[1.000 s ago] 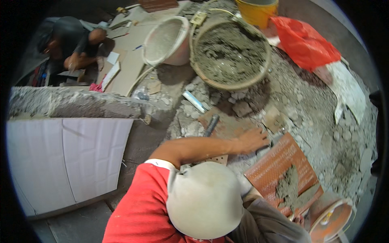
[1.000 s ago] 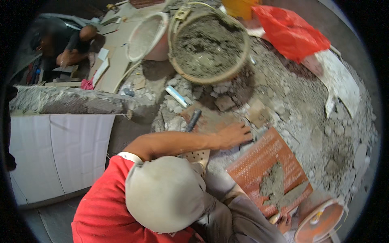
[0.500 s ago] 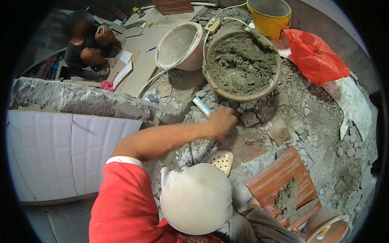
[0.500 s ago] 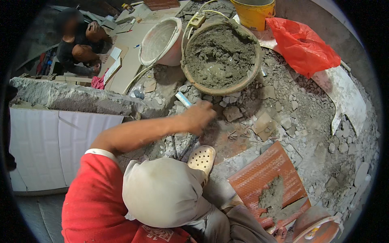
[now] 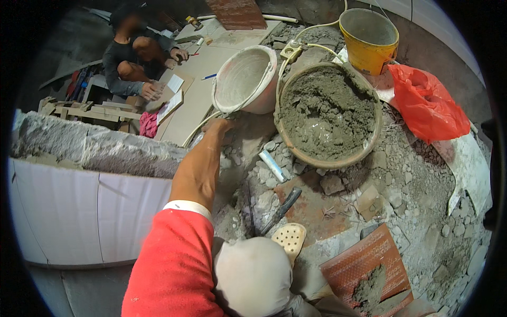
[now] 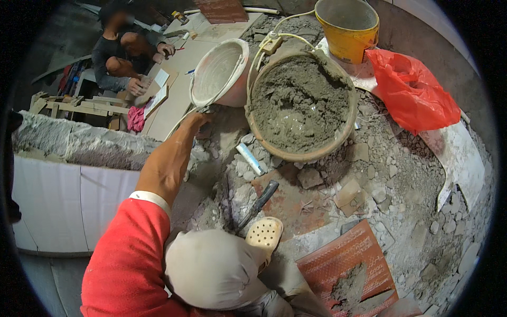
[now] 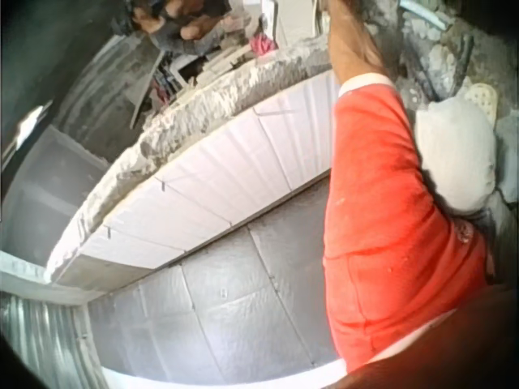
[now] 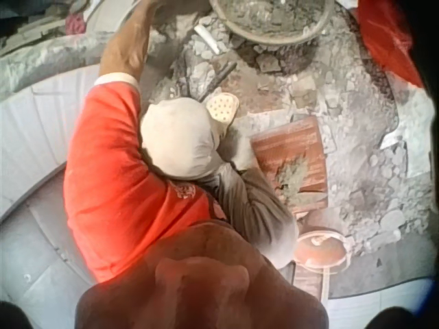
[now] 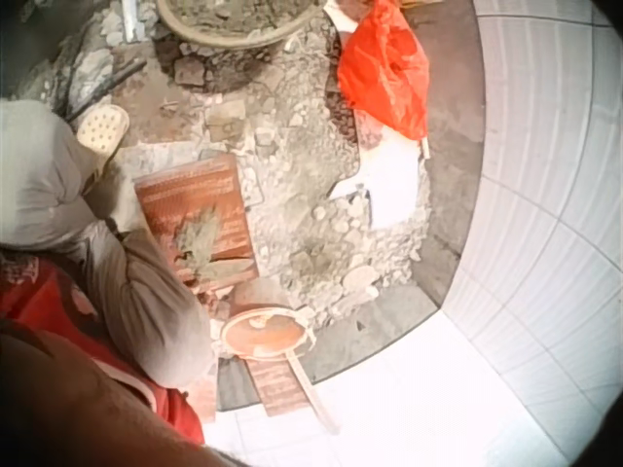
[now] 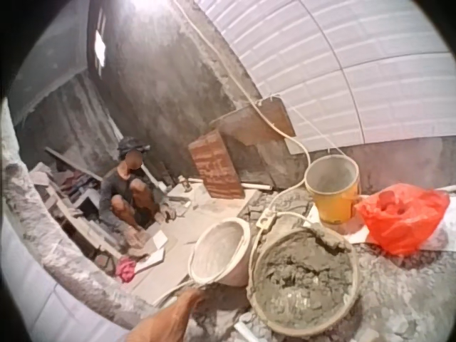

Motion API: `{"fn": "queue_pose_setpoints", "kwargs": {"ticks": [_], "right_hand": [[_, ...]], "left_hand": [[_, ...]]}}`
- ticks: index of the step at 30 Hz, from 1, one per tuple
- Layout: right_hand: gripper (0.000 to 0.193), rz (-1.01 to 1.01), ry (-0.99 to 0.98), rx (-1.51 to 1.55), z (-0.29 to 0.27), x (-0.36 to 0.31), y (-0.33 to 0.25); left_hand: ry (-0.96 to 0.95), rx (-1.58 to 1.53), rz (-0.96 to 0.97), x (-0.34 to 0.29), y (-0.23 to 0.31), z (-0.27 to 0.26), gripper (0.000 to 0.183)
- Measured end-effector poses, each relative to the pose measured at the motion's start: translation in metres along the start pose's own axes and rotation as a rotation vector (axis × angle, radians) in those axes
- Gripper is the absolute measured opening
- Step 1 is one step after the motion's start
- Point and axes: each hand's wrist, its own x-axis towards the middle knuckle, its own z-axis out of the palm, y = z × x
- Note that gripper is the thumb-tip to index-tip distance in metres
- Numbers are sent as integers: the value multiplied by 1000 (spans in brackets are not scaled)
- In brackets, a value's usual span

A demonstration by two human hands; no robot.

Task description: The person sits on the floor and applies a liquid adhesive to a terracotta tile using a small brush. They then scoop cement mortar from a bucket and spread it evenly over the tile surface using a trowel.

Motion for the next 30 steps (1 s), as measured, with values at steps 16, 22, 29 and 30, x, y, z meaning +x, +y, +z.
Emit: {"fn": "queue_pose_setpoints", "kwargs": {"ticks": [16, 22, 29, 30], "right_hand": [[28, 21, -17, -100, -6, -13, -20], [28, -6, -80, -35, -76, -47, 4], [21, -50, -141, 42, -92, -71, -14], [22, -39, -105, 52, -87, -72, -20]], "left_hand": [[1025, -967, -727, 138, 21, -58, 30], [777, -569, -228, 107, 19, -12, 23], [399, -895, -38, 57, 11, 22, 18], [338, -961, -37, 48, 10, 27, 17]]}}
